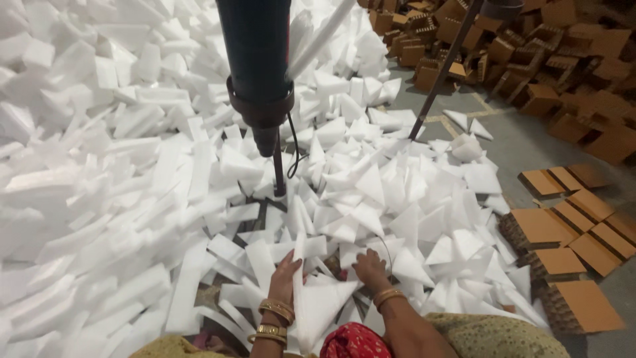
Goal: The person sits on the floor and uses a handheld hot wire cutter to slice white foam pieces into smaller shapes. They pick up foam pieces from a large pile, position them under the cutter, and then place the cut pieces back onto the pile.
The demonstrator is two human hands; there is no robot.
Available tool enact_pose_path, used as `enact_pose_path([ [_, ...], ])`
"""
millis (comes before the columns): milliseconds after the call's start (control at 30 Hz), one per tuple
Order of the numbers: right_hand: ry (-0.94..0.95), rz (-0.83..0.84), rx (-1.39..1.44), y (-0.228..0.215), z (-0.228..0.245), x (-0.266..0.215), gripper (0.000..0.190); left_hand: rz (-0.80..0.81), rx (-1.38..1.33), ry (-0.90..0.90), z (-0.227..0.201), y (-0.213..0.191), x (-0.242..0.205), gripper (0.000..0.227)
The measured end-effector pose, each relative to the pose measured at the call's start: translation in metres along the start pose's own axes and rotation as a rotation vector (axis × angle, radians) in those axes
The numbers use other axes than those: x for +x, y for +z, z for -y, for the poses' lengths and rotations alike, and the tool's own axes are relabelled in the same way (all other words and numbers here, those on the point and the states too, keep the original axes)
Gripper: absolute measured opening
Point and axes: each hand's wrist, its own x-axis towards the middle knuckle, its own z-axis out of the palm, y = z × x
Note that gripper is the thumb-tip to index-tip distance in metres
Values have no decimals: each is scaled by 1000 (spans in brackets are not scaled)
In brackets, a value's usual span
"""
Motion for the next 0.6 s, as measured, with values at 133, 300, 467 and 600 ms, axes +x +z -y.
enact_pose_path([
  [133,-3,-33,-83,4,3,-7,31,-14,154,3,8,-2,7,57],
  [300,-36,-57,16,-8,4,-17,31,3,252,-33,23,-2,17,56],
  [467,-93,-213,132,-12,6,-23,42,-3,270,-7,31,-8,22,54],
  [600,77,-132,335,-11,7,-29,84,-15,271,-3,32,-13,24,54],
])
